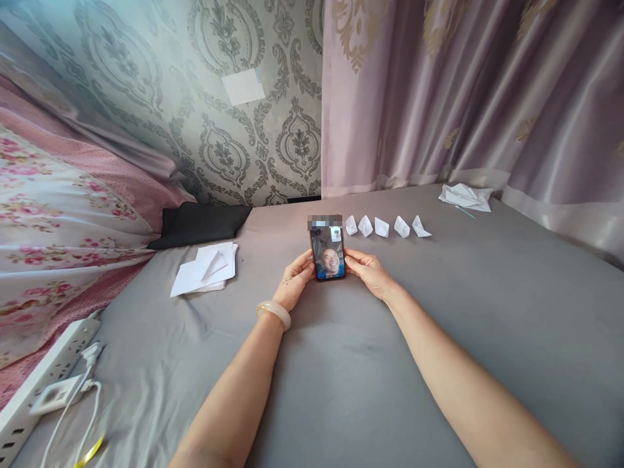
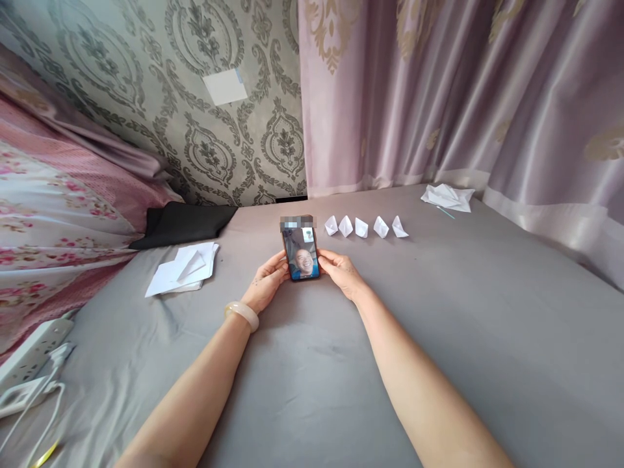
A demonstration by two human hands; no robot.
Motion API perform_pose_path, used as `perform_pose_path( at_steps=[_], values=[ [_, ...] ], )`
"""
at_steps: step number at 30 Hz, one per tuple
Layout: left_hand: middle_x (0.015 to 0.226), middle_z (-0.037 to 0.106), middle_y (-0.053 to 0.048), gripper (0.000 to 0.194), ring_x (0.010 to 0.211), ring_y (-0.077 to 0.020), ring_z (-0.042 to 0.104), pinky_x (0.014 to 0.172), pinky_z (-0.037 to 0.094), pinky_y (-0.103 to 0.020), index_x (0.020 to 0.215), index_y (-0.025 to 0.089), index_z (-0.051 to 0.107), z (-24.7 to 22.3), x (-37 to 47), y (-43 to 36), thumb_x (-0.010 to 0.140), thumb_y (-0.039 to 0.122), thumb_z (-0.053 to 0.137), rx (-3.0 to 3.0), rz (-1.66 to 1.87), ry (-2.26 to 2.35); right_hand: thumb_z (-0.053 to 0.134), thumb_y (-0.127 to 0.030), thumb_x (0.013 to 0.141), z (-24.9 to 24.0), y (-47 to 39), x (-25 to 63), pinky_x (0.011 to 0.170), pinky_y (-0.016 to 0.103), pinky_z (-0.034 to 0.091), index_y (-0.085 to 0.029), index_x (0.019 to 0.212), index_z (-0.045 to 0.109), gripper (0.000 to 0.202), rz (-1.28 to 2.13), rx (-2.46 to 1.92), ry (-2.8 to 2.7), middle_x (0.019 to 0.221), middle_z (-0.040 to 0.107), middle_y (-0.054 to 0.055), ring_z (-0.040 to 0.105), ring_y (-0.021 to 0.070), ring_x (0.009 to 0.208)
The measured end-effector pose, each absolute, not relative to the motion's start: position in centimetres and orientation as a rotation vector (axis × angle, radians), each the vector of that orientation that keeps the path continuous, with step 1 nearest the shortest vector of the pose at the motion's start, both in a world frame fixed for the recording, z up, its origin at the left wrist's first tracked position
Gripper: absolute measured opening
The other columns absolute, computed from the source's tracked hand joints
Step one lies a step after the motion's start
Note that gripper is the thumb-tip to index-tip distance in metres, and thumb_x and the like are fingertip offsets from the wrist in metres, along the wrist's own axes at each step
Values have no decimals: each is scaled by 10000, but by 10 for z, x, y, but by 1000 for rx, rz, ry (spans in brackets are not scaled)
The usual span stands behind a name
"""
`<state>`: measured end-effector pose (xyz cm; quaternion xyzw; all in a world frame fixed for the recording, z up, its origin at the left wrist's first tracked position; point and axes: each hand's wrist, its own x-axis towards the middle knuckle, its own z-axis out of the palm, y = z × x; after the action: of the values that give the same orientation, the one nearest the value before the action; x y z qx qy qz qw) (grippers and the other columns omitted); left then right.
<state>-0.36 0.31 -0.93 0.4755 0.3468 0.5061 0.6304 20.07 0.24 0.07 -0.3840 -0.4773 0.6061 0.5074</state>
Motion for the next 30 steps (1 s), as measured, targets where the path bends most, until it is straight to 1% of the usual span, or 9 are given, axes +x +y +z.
perform_pose_path(
  at_steps=[5,12,21,26,30],
  values=[
    [1214,681,-108,617,1128,-270,621,1009,443,-437,1326,211,576,-10,-4,3,761,381,757,1083,1161,804,770,-503,706,0,2,201,1061,488,433,-271,1158,709,512,1443,-932,-1167,1162,723,23,673,256,1058],
    [1215,678,-115,635,1122,-266,622,1011,442,-433,1343,195,558,-9,-4,2,768,376,755,1075,1161,806,778,-491,699,1,2,201,1052,484,444,-268,1158,710,515,1466,-909,-1146,1138,732,24,684,255,1033],
    [1163,701,-93,620,1048,-244,649,988,456,-419,1331,212,574,-9,-3,3,764,383,757,1079,1165,801,755,-482,732,0,2,202,1069,480,427,-266,1160,708,482,1456,-898,-1178,1168,720,19,659,255,1088],
    [1178,695,-94,602,1072,-249,642,1001,448,-423,1327,219,580,-10,-4,3,772,382,749,1090,1166,782,752,-476,743,1,2,202,1072,473,426,-275,1177,698,481,1486,-871,-1195,1170,720,13,664,250,1080],
    [1164,701,-90,598,1080,-250,640,1003,450,-423,1313,220,592,-12,-5,4,763,386,757,1082,1173,796,739,-476,763,1,2,203,1073,472,423,-284,1197,686,478,1487,-849,-1237,1233,690,15,645,255,1120]
  ],
)
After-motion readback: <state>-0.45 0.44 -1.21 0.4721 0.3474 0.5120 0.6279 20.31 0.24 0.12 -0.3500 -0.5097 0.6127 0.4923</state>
